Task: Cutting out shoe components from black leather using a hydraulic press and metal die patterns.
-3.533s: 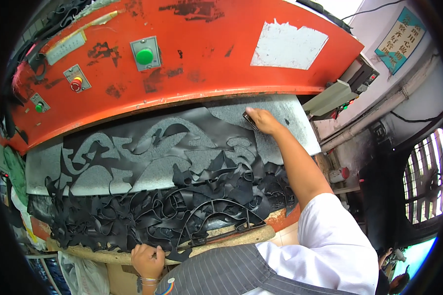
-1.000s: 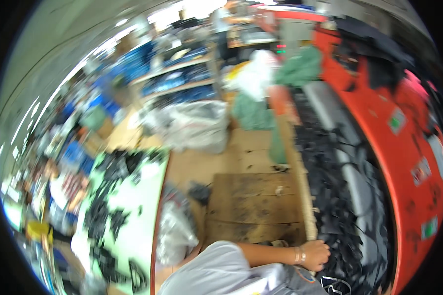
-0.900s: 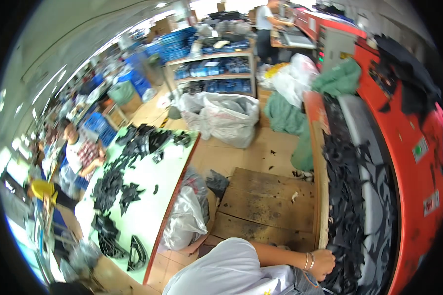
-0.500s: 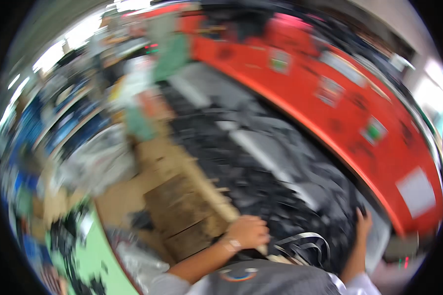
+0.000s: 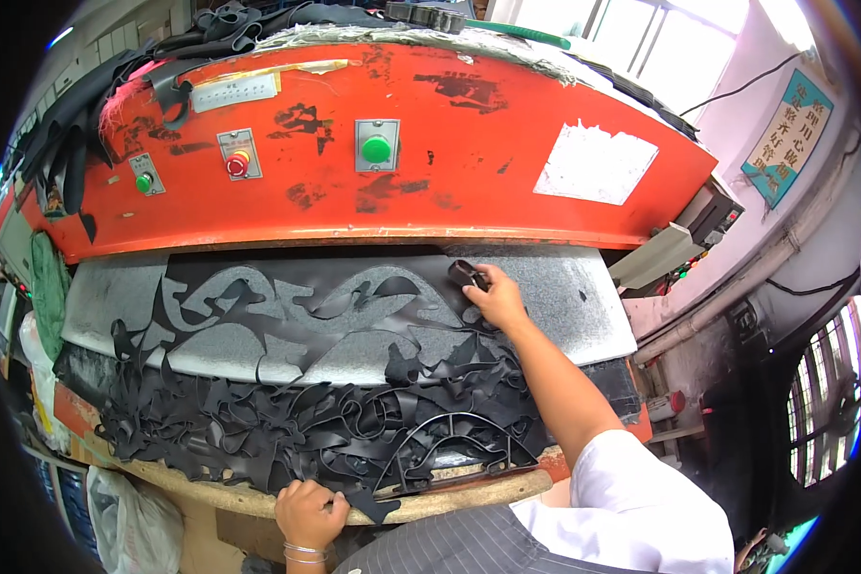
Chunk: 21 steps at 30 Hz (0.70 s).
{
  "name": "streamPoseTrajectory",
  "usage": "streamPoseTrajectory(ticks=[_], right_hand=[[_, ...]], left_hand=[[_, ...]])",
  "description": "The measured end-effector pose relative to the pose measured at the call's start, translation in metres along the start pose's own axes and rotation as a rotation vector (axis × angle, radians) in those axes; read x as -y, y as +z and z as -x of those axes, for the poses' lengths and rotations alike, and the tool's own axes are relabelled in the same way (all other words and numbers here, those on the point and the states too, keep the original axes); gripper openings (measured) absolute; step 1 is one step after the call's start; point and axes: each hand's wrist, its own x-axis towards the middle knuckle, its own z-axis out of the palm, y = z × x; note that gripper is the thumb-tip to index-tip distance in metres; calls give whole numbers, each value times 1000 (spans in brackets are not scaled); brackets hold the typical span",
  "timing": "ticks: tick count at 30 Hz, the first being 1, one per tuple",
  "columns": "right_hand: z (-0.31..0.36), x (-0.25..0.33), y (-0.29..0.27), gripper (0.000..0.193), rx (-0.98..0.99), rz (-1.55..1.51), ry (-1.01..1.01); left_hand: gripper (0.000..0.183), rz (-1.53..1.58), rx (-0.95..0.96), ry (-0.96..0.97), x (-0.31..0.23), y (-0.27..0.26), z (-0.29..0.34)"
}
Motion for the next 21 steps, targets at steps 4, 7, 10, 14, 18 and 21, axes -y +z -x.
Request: streamPoseTrajectory(ticks=[4, 7, 10, 14, 18, 21], right_hand=[[3, -6, 3, 57, 48, 260, -253], [0, -14, -10, 58, 138, 300, -315], [-2, -17, -12, 59, 178, 307, -249], [-5, -16, -10, 58, 184, 288, -284], [-6, -17, -13, 58, 194, 275, -306], [0, 1, -24, 72, 172, 494, -312]], left_hand=[[18, 25, 25, -30, 0, -6, 0], [19, 46, 33, -32, 1, -9, -5], [19, 35, 98, -26, 0, -15, -11], [16, 71, 204, -12, -7, -40, -22], [14, 673, 626, -284, 47, -73, -50], [12, 490, 207, -421, 82, -107, -122]])
